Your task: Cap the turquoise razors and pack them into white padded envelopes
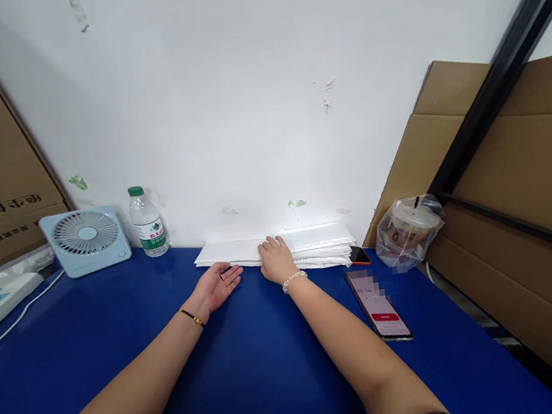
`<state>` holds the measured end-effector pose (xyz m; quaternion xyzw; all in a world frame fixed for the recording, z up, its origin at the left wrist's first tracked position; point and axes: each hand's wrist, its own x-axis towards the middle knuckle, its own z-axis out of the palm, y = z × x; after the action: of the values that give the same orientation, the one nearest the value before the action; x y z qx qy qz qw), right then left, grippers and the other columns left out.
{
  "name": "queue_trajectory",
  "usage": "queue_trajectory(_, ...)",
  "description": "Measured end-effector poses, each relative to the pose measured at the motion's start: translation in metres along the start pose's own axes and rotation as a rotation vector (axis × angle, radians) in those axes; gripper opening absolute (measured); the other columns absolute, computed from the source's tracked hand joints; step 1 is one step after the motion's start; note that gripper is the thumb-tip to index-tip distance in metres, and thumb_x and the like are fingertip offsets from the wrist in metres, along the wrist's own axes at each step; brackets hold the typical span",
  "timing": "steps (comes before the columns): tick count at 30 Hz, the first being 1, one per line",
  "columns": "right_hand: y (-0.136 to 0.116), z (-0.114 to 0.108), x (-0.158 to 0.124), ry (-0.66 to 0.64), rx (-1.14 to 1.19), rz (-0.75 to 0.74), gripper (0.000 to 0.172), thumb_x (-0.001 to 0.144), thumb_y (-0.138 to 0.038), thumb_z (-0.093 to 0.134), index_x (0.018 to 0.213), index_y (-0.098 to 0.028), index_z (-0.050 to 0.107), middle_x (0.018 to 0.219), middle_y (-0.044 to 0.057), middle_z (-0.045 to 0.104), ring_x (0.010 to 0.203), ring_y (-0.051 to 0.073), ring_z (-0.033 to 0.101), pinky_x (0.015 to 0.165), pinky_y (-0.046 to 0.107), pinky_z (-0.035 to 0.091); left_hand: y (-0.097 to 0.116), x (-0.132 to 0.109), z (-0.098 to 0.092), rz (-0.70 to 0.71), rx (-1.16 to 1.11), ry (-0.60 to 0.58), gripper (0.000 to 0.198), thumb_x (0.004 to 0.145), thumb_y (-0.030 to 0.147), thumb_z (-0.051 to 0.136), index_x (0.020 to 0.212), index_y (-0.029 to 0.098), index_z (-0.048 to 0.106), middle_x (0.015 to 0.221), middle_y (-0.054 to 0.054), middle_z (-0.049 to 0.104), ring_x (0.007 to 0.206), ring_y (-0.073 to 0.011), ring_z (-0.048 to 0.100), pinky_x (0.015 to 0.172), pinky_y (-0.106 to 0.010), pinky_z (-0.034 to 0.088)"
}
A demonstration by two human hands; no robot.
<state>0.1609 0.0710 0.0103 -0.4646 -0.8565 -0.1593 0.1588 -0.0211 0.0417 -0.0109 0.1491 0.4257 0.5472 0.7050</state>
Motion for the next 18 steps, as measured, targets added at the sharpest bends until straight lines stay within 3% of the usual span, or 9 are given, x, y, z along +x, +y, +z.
queue_trajectory(1,-0.008,0.003,0.004,-0.025,-0.02,0.016,0.025,0.082,-0.015,0.048,0.101,-0.011,0.062,0.102,0.014,0.065,0.113,0.027,0.047,0.1,0.042,0.024,0.0,-0.002,0.001,-0.011,0.0,-0.004,0.008,0.078,0.016,0.052,0.084,0.017,0.048,0.1,-0.011,0.062,0.084,-0.0182,0.067,0.067,-0.026,0.052)
queue_trajectory(3,-0.018,0.003,0.006,-0.04,-0.032,0.069,0.024,0.087,-0.012,0.041,0.093,-0.013,0.064,0.091,0.013,0.067,0.098,0.024,0.055,0.091,0.038,0.034,-0.001,-0.006,0.004,-0.036,-0.015,-0.032,0.008,0.079,0.02,0.053,0.084,0.016,0.048,0.1,-0.012,0.063,0.086,-0.0187,0.066,0.068,-0.027,0.053)
queue_trajectory(7,-0.03,-0.013,-0.019,0.039,0.088,0.063,0.028,0.093,-0.02,0.037,0.111,-0.02,0.057,0.098,0.008,0.067,0.09,0.02,0.059,0.073,0.03,0.042,-0.006,-0.013,0.011,0.021,-0.176,-0.124,0.019,0.079,0.035,0.056,0.087,0.018,0.052,0.096,-0.008,0.064,0.086,-0.0183,0.065,0.074,-0.03,0.052)
queue_trajectory(10,-0.039,-0.025,-0.053,0.066,0.262,-0.11,0.029,0.093,-0.021,0.038,0.115,-0.023,0.056,0.11,0.006,0.065,0.1,0.019,0.057,0.08,0.03,0.044,-0.012,-0.02,0.018,0.159,-0.311,-0.101,0.018,0.077,0.033,0.058,0.089,0.02,0.055,0.091,-0.004,0.065,0.085,-0.0166,0.064,0.078,-0.029,0.051)
queue_trajectory(12,-0.043,-0.028,-0.074,0.086,0.426,-0.108,0.03,0.089,-0.018,0.045,0.116,-0.025,0.056,0.115,0.005,0.062,0.107,0.019,0.055,0.089,0.033,0.042,-0.016,-0.027,0.023,0.277,-0.337,-0.093,0.021,0.075,0.028,0.061,0.093,0.02,0.056,0.09,-0.003,0.066,0.09,-0.0171,0.064,0.082,-0.029,0.049)
queue_trajectory(15,-0.041,-0.024,-0.094,0.129,0.71,0.126,0.064,0.076,-0.023,0.063,0.134,-0.025,0.038,0.132,0.008,0.049,0.12,0.023,0.046,0.1,0.04,0.038,-0.021,-0.04,0.031,0.521,-0.252,-0.22,0.038,0.071,0.023,0.066,0.108,0.022,0.054,0.093,-0.003,0.067,0.098,-0.0194,0.062,0.089,-0.033,0.046)
queue_trajectory(18,-0.035,-0.016,-0.1,0.027,0.934,0.288,0.1,0.062,-0.033,0.076,0.143,-0.024,0.018,0.136,0.012,0.043,0.123,0.026,0.044,0.102,0.044,0.036,-0.024,-0.054,0.038,0.648,-0.135,-0.288,0.051,0.071,0.026,0.068,0.118,0.025,0.049,0.1,-0.003,0.067,0.103,-0.0214,0.06,0.089,-0.036,0.046)
